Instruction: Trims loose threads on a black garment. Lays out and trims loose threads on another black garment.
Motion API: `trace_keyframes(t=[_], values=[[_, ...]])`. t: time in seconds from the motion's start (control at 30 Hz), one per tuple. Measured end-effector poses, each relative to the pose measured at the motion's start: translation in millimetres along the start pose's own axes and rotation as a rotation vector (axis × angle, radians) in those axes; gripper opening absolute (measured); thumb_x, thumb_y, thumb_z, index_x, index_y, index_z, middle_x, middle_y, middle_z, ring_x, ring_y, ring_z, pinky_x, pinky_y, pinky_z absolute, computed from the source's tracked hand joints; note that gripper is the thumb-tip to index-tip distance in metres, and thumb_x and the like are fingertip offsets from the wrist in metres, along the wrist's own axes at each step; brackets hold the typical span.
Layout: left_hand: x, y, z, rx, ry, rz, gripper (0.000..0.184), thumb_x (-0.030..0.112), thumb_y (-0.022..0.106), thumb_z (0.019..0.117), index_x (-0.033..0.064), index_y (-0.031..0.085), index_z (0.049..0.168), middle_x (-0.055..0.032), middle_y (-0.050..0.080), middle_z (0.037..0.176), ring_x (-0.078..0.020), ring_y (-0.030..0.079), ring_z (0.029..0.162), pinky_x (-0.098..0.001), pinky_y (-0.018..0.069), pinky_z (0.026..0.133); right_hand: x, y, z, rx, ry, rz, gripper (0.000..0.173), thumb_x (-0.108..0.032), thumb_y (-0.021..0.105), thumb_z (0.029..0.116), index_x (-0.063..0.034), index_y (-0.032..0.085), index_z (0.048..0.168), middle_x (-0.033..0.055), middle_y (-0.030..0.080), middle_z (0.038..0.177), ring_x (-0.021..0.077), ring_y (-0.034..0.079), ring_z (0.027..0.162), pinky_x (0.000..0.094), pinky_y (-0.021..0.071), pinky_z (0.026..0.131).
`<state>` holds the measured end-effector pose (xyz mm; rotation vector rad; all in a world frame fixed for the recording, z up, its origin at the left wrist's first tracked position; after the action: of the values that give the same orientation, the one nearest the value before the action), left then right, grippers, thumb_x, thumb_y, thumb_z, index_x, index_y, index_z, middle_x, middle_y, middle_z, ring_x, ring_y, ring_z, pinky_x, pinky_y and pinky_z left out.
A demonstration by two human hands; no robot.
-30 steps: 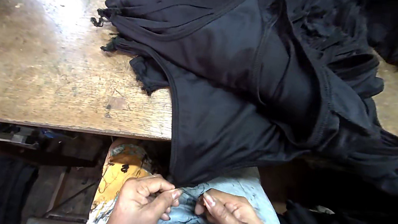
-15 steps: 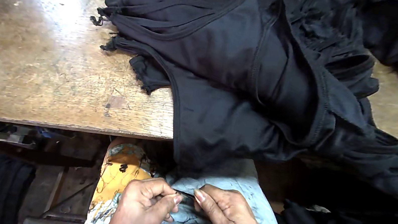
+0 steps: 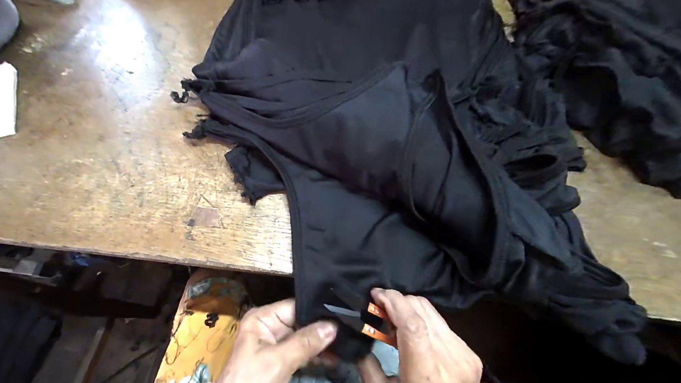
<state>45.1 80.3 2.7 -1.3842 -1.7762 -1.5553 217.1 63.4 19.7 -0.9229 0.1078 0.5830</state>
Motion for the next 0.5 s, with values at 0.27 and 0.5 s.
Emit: trace_keyframes(t=[0.27, 0.5], values=[[105.2, 20.1, -9.6, -0.036, 0.446, 0.487, 0.023, 0.006, 0.068, 0.0963, 0.0012, 0.070, 0.118, -0.0143, 0.074, 0.109, -0.0236, 0.074, 0.088, -0.0359, 0.0647, 0.076, 39.2, -70.9, 159.6, 0.079, 0.065, 0.380, 0.004, -0.014, 0.069, 0.0903, -0.0149, 0.069, 0.087, -0.0146, 0.061, 0.077, -0.0105, 0.054, 0.068, 0.0105, 0.0470, 0.063], [136.9, -20.6, 63.9, 0.176, 0.772, 1.611, 0.039, 0.026, 0.069, 0.0878, 0.0084, 0.070, 0.122, -0.0131, 0.059, 0.135, -0.0263, 0.060, 0.119, -0.0446, 0.0534, 0.096, 172.4, -10.1, 244.0, -0.264, 0.603, -0.163, 0.027, -0.021, 0.072, 0.0892, 0.0047, 0.069, 0.098, 0.0332, 0.066, 0.104, 0.0537, 0.063, 0.104, 0.0761, 0.0459, 0.080]])
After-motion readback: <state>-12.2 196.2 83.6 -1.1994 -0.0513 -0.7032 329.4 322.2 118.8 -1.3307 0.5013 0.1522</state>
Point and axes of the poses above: each hand's wrist, its own z-axis towards the middle knuckle, its own y-axis out of the palm, x = y × z, the point moved 4 cm from there along z, towards the middle knuckle
